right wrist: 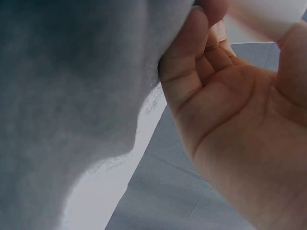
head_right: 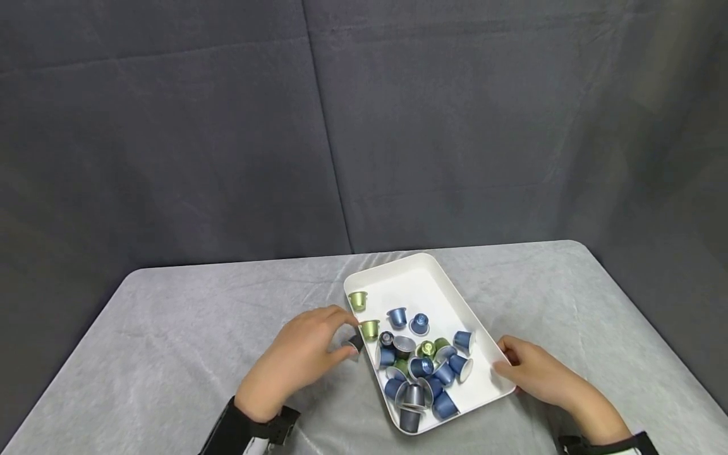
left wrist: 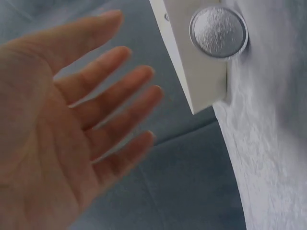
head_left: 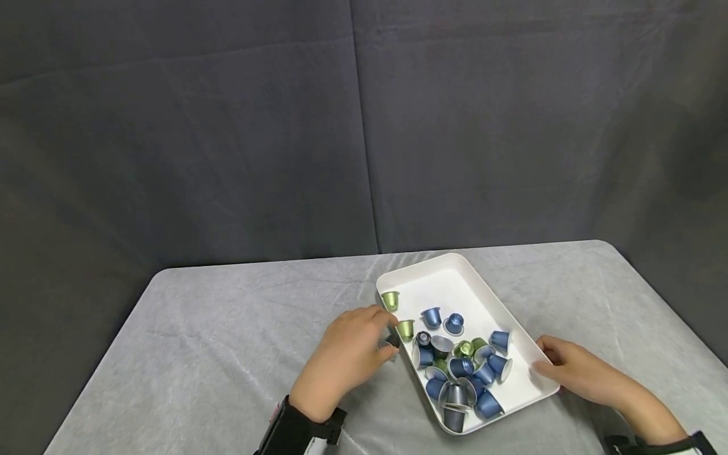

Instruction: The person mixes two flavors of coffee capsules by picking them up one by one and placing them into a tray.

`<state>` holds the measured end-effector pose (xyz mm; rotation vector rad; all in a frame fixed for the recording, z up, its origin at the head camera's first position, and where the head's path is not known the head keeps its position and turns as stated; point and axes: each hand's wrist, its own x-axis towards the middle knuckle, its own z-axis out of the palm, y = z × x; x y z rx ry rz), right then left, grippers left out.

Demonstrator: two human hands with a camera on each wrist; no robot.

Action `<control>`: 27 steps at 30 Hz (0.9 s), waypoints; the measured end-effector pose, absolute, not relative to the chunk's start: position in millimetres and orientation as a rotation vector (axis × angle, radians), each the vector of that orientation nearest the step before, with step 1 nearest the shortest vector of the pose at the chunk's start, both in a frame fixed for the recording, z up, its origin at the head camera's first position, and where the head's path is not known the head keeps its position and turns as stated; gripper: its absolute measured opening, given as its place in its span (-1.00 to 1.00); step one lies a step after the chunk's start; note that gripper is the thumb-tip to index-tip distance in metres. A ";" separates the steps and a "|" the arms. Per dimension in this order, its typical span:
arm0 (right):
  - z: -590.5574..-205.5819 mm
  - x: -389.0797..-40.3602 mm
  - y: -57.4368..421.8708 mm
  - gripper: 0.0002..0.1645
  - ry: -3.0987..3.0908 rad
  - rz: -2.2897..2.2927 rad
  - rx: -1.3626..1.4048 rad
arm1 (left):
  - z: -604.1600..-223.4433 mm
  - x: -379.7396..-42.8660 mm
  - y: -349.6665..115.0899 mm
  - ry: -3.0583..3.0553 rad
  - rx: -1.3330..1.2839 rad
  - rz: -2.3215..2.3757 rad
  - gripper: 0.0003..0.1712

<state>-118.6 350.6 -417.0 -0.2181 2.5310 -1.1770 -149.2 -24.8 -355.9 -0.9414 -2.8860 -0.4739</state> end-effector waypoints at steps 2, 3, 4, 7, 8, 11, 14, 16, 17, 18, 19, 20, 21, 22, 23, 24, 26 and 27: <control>-417.2 -118.6 350.7 -0.78 2.534 -1.174 -0.217 | -356.6 -150.5 -28.7 -2.935 -0.896 -0.502 -0.54; -417.3 -118.6 350.7 -0.78 2.536 -1.174 -0.219 | -357.1 -151.1 -30.5 -2.960 -0.874 -0.508 -0.53; -417.4 -118.5 350.6 -0.78 2.538 -1.175 -0.220 | -357.7 -151.8 -32.1 -2.983 -0.855 -0.514 -0.52; -417.7 -118.1 350.5 -0.78 2.546 -1.174 -0.224 | -361.0 -154.4 -35.4 -3.035 -0.819 -0.532 -0.49; -417.8 -118.0 350.4 -0.79 2.548 -1.175 -0.225 | -362.4 -155.3 -36.0 -3.041 -0.815 -0.536 -0.49; -417.8 -117.6 350.1 -0.80 2.549 -1.179 -0.229 | -366.7 -157.6 -36.1 -3.041 -0.819 -0.564 -0.49; -417.5 -117.5 350.1 -0.80 2.546 -1.182 -0.231 | -370.7 -159.4 -34.0 -3.014 -0.835 -0.558 -0.50; -417.1 -117.7 350.1 -0.80 2.545 -1.181 -0.229 | -373.2 -160.2 -31.6 -2.995 -0.847 -0.543 -0.51; -417.0 -117.8 350.1 -0.80 2.546 -1.179 -0.227 | -374.4 -160.4 -30.3 -2.988 -0.851 -0.529 -0.51; -416.9 -117.9 350.2 -0.80 2.546 -1.176 -0.225 | -375.4 -160.4 -28.9 -2.985 -0.853 -0.516 -0.51; -416.8 -118.0 350.3 -0.80 2.545 -1.173 -0.222 | -376.7 -160.4 -27.6 -2.982 -0.855 -0.502 -0.51; -416.7 -118.1 350.3 -0.80 2.544 -1.171 -0.219 | -378.0 -160.3 -26.3 -2.981 -0.855 -0.487 -0.51; -416.7 -118.3 350.3 -0.79 2.543 -1.168 -0.215 | -379.3 -159.8 -25.2 -2.982 -0.852 -0.477 -0.52; -416.8 -118.4 350.4 -0.79 2.541 -1.166 -0.212 | -380.7 -159.4 -24.1 -2.981 -0.849 -0.462 -0.52; -416.8 -118.5 350.4 -0.79 2.539 -1.165 -0.209 | -382.1 -159.0 -23.0 -2.977 -0.845 -0.445 -0.53; -416.9 -118.6 350.4 -0.79 2.537 -1.165 -0.205 | -383.3 -158.5 -22.1 -2.972 -0.839 -0.430 -0.53; -417.2 -118.8 350.2 -0.79 2.536 -1.165 -0.203 | -385.8 -157.5 -20.5 -2.968 -0.820 -0.409 -0.53; -417.3 -119.0 350.1 -0.79 2.535 -1.165 -0.201 | -386.3 -156.7 -20.0 -2.964 -0.812 -0.400 -0.53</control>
